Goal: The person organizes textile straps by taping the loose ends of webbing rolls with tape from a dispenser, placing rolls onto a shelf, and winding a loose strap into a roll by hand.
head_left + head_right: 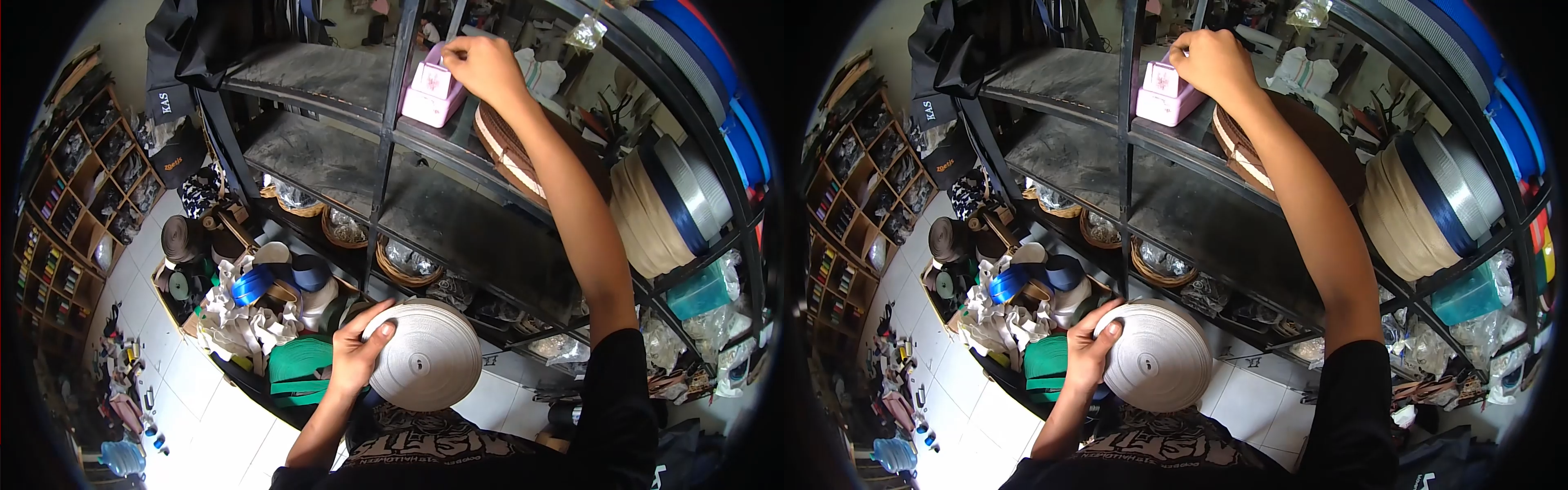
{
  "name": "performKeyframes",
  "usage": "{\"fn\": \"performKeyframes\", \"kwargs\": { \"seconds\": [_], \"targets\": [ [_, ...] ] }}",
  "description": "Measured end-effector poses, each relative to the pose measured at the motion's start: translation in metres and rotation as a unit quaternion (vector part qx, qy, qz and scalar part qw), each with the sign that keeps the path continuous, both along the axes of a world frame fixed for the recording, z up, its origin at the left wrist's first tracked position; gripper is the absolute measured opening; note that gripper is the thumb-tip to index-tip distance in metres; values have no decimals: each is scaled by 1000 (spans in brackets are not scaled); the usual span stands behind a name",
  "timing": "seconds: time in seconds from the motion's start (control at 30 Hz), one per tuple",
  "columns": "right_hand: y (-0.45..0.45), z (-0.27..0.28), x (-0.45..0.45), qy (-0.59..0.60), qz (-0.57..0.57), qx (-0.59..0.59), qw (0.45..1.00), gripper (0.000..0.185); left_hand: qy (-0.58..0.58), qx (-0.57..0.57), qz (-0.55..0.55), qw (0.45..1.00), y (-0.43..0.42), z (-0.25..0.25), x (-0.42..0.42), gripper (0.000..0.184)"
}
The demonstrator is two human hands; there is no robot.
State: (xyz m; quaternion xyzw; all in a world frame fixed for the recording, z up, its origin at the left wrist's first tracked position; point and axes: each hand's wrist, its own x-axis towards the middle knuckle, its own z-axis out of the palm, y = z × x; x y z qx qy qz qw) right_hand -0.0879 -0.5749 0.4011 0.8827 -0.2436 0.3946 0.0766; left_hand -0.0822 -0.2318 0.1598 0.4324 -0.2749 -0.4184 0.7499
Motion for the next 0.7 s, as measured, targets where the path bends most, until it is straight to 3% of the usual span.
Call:
{"fn": "performKeyframes", "kwargs": {
  "seconds": [0.5, 0.7],
  "targets": [
    [24, -1, 6, -20, -37, -17, 999, 22, -2, 19, -23, 1000, 6, -13, 1, 36],
    [44, -2, 8, 18, -61, -104, 992, 18, -25, 29, -26, 999, 10, -7, 3, 37]
  ]
}}
